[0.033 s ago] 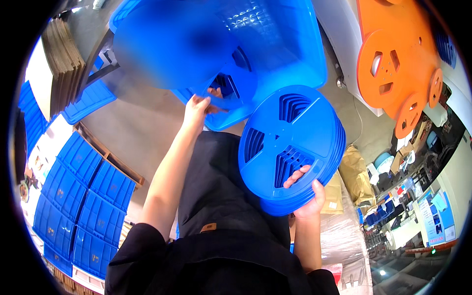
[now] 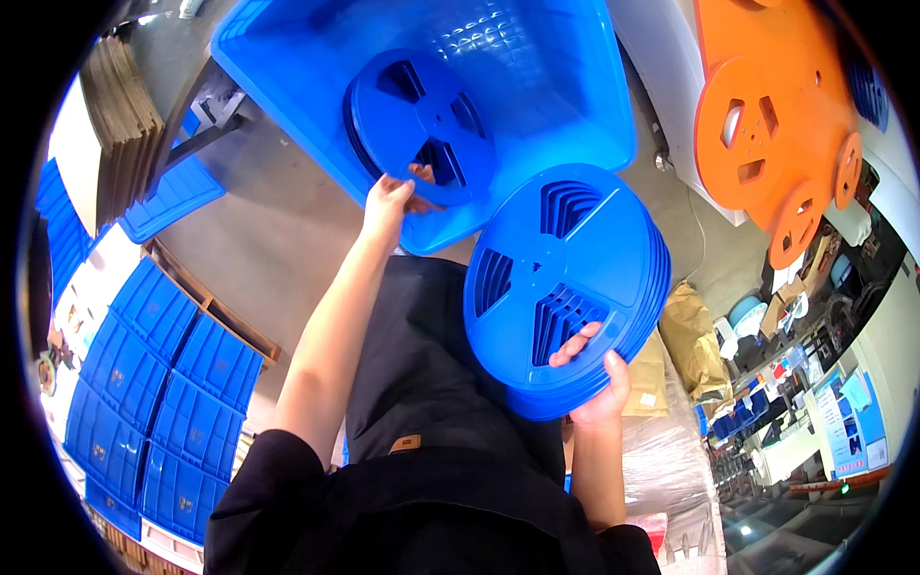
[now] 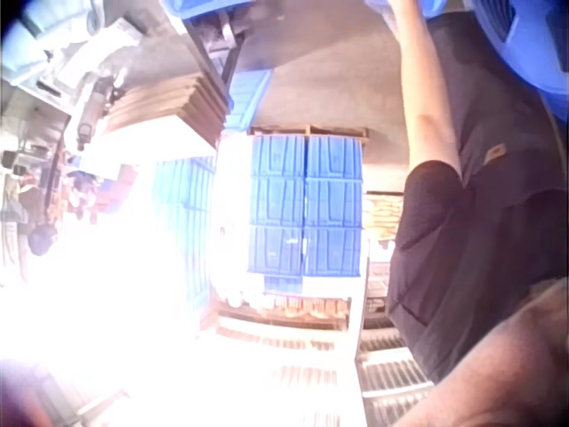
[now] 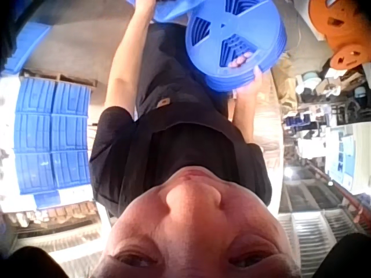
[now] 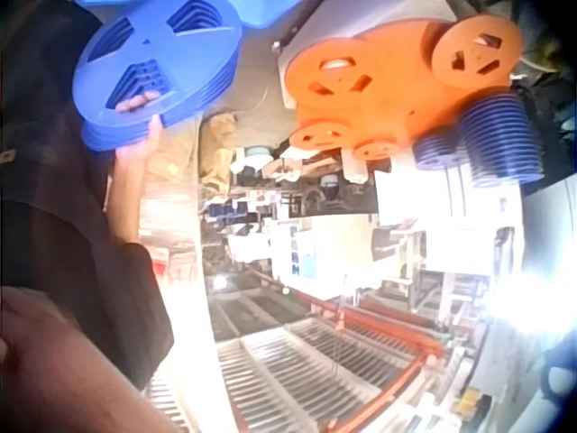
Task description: The person lifts and stacks blue plastic crates in a warehouse, then moves to a table to pick up blue plastic spools and place them into a blue crate. The person handles the crates and spools by hand throughout the clip.
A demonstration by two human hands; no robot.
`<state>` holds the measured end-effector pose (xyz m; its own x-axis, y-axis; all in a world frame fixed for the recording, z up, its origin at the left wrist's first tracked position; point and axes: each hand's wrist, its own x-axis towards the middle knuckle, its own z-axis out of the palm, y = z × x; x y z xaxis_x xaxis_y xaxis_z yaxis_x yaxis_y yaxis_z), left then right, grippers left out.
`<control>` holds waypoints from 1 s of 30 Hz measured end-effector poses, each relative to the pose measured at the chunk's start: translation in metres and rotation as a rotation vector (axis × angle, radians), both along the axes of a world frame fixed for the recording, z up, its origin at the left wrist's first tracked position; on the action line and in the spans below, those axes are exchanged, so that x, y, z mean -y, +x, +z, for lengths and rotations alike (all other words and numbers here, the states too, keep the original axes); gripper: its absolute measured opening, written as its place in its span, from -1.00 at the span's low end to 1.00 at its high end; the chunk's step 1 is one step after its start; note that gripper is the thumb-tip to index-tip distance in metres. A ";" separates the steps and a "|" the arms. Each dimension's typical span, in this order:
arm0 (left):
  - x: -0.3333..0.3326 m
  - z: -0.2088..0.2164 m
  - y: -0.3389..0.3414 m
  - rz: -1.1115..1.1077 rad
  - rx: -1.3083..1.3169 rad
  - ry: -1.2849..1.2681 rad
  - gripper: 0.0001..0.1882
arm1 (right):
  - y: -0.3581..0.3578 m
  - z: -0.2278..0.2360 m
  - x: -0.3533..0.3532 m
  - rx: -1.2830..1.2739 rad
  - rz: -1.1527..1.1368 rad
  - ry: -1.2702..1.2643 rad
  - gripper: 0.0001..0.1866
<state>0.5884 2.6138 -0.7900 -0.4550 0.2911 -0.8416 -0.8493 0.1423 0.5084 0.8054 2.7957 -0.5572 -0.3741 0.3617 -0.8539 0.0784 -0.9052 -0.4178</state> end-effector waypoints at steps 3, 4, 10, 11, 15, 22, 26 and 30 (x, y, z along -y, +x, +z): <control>-0.022 -0.040 0.000 -0.067 -0.018 -0.190 -0.84 | 0.004 0.001 0.003 -0.050 0.035 -0.019 -0.58; -0.027 -0.049 -0.001 -0.080 -0.035 -0.294 -0.88 | 0.006 -0.001 0.002 -0.080 0.050 -0.022 -0.58; -0.002 -0.041 0.010 0.003 -0.030 -0.235 -0.81 | 0.008 -0.004 -0.003 -0.323 -0.036 -0.075 -0.60; 0.002 -0.029 0.012 0.024 -0.022 -0.220 -0.76 | 0.011 -0.004 -0.007 -0.367 -0.070 -0.103 -0.59; 0.013 0.027 0.031 -0.022 -0.133 -0.243 -0.68 | 0.026 -0.004 -0.018 -0.490 -0.195 -0.177 -0.57; -0.033 0.107 0.052 -0.526 -0.898 -0.038 -0.59 | 0.033 -0.016 -0.013 -0.739 -0.246 -0.248 -0.59; -0.081 0.165 0.087 -0.768 -0.962 0.200 -0.49 | 0.024 -0.020 -0.008 -0.780 -0.243 -0.264 -0.59; -0.074 0.168 0.105 -0.717 -0.975 0.263 -0.54 | 0.027 -0.017 -0.006 -0.770 -0.269 -0.249 -0.59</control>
<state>0.6934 2.6875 -0.6216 -0.5267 0.8417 -0.1192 0.1273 0.2168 0.9679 0.8326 2.8014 -0.5737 -0.8111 0.3571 -0.4632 -0.3770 -0.9247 -0.0528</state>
